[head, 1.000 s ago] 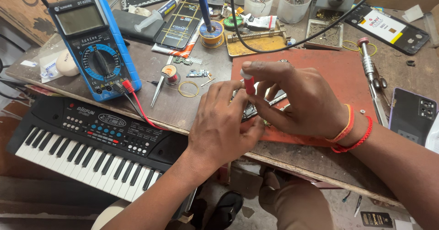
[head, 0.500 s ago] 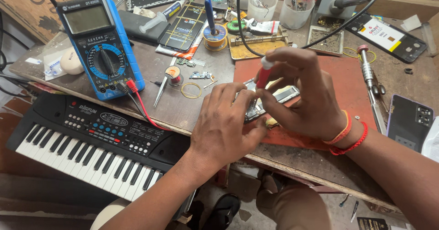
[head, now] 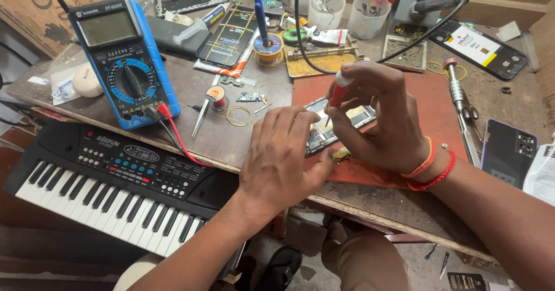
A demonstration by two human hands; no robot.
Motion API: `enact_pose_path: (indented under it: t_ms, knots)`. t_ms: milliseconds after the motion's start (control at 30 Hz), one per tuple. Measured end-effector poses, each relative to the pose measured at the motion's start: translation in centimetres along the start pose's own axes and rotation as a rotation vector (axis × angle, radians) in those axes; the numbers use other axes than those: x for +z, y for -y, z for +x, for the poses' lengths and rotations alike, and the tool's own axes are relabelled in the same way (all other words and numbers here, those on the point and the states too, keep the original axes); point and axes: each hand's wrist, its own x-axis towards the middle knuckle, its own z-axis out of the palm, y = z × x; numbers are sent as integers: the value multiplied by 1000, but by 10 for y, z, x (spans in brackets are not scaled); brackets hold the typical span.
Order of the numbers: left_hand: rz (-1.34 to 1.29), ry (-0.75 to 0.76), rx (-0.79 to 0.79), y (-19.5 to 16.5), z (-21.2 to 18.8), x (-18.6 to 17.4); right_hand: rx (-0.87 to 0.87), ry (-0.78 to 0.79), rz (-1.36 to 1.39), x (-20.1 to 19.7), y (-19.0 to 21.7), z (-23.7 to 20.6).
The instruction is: The person uses a red-handled screwdriver to pry and work on the exposed motherboard of a disassembled smartphone lying on a repair mat. They hold the phone steady with one hand while probing and lifting components on the board, occasionally repositioning the phone and the small board beside it.
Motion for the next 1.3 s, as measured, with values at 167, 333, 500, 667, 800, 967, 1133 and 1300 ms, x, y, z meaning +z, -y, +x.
enact_pose_path:
  t_ms: [167,333,500,667,800,967,1133,1300]
  knots:
    - [10,4,3,1,-2,0,-7,14,24,-1,2,2]
    - [-10,4,12,3,-3,-1,-17,36,52,1,2,2]
    - [-19,-1,9,2,-2,1,15,36,122,-1,1,0]
    - [-6,-11,-1,1,-3,0,52,1,122,1,0,-1]
    - [-6,-21,5,1,-3,0,43,14,72,0,-1,-2]
    - [-5,-9,-6,1,-1,3,53,2,106,-2,-3,-2]
    - [-7,5,-20,0,-1,3,65,2,98,-2,-5,-2]
    - [-16,-22,-7,0,-1,1,35,40,116,-1,-6,-2]
